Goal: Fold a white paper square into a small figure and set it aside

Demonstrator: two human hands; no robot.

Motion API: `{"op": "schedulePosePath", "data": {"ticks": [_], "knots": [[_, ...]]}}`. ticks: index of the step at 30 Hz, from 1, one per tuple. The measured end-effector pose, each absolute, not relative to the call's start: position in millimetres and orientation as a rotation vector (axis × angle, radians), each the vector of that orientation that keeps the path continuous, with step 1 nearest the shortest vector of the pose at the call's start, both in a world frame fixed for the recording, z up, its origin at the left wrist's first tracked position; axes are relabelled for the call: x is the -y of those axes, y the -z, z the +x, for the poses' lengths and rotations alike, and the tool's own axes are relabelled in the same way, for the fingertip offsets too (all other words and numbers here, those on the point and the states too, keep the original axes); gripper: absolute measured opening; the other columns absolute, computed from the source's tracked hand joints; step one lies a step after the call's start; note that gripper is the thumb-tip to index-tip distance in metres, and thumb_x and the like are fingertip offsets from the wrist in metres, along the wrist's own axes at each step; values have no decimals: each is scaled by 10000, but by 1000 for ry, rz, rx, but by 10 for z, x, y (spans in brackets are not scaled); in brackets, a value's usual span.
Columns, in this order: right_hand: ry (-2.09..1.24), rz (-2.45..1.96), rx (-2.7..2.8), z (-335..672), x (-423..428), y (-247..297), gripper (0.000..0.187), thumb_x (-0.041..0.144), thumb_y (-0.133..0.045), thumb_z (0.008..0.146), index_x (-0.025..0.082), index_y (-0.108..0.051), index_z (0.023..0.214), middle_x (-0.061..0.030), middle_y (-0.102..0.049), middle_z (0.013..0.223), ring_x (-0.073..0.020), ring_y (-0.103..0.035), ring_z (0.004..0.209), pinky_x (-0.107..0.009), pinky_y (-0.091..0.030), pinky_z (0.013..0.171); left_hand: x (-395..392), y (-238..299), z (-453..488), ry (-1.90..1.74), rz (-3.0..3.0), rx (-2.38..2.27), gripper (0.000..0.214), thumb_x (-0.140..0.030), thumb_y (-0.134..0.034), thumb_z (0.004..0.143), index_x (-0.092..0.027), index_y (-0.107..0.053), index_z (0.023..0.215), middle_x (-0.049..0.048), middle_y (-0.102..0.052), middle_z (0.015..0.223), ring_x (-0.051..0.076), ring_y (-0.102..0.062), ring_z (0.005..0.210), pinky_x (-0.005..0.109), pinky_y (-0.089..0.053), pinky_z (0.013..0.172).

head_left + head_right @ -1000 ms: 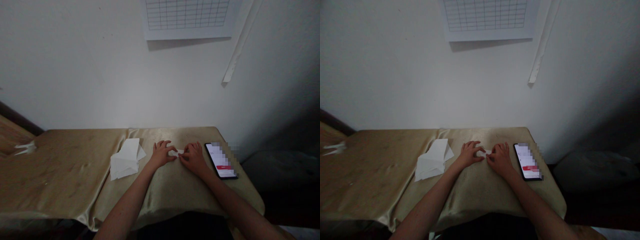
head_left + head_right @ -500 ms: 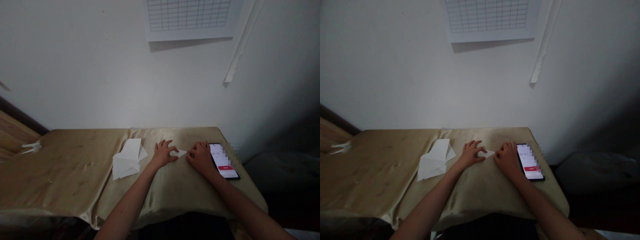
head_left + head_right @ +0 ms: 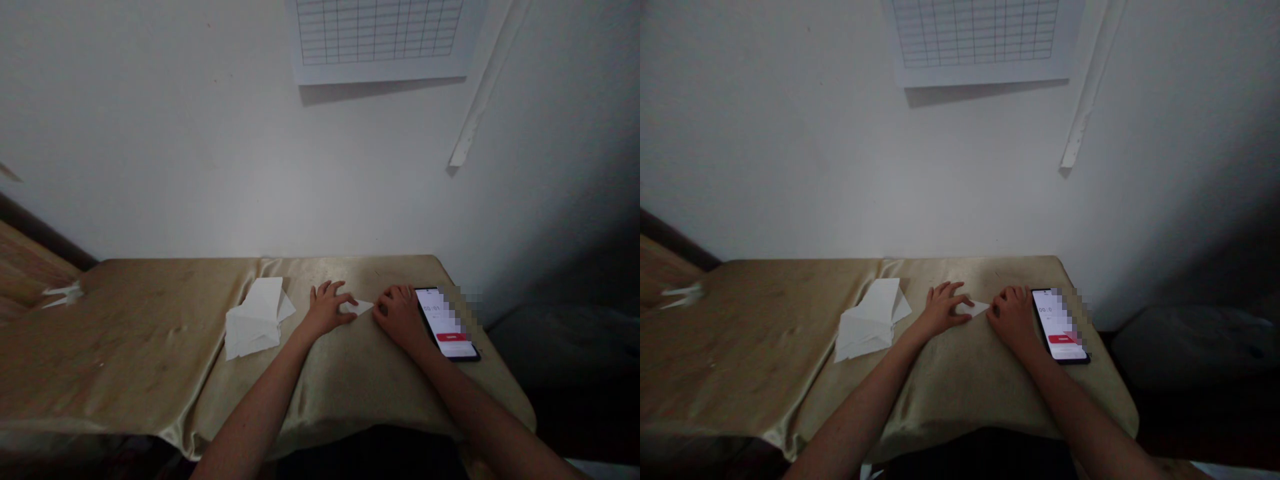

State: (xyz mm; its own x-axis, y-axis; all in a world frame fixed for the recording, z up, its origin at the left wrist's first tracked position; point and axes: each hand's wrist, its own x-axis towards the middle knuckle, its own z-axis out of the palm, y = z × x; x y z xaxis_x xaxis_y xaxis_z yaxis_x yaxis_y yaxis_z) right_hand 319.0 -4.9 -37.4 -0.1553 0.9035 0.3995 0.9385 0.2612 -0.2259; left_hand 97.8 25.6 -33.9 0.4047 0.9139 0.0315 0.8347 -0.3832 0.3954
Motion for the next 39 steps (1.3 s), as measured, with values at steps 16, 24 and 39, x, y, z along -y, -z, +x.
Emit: {"op": "schedulePosePath", "data": {"ticks": [16,24,39], "knots": [[116,-1673,2106,3192,-2,436,121,287,-587,872,216,-685,867,-85,-639,970,-271,-506,1031,-468,-288,1045,-240,292,995,-347,2342,-1514,349,-467,-770,798,-426,-694,1135,7,-428,1523,368,-274,1457,731,-99,1146],[73,-1652,2114,3189,0,437,119,309,-589,867,210,-656,873,-80,-633,981,-268,-507,1037,-447,-289,1039,-241,311,1000,-364,2349,-1519,351,-466,-773,797,-422,-689,1135,11,-432,1518,363,-285,1450,737,-96,1144],[119,-1751,2066,3141,-43,472,152,332,-576,910,215,-669,933,-90,-644,1002,-284,-522,1051,-455,-301,1013,-262,333,992,-371,2356,-1503,286,-429,-738,843,-424,-705,1127,10,-433,1516,369,-280,1446,737,-120,1138]]}}
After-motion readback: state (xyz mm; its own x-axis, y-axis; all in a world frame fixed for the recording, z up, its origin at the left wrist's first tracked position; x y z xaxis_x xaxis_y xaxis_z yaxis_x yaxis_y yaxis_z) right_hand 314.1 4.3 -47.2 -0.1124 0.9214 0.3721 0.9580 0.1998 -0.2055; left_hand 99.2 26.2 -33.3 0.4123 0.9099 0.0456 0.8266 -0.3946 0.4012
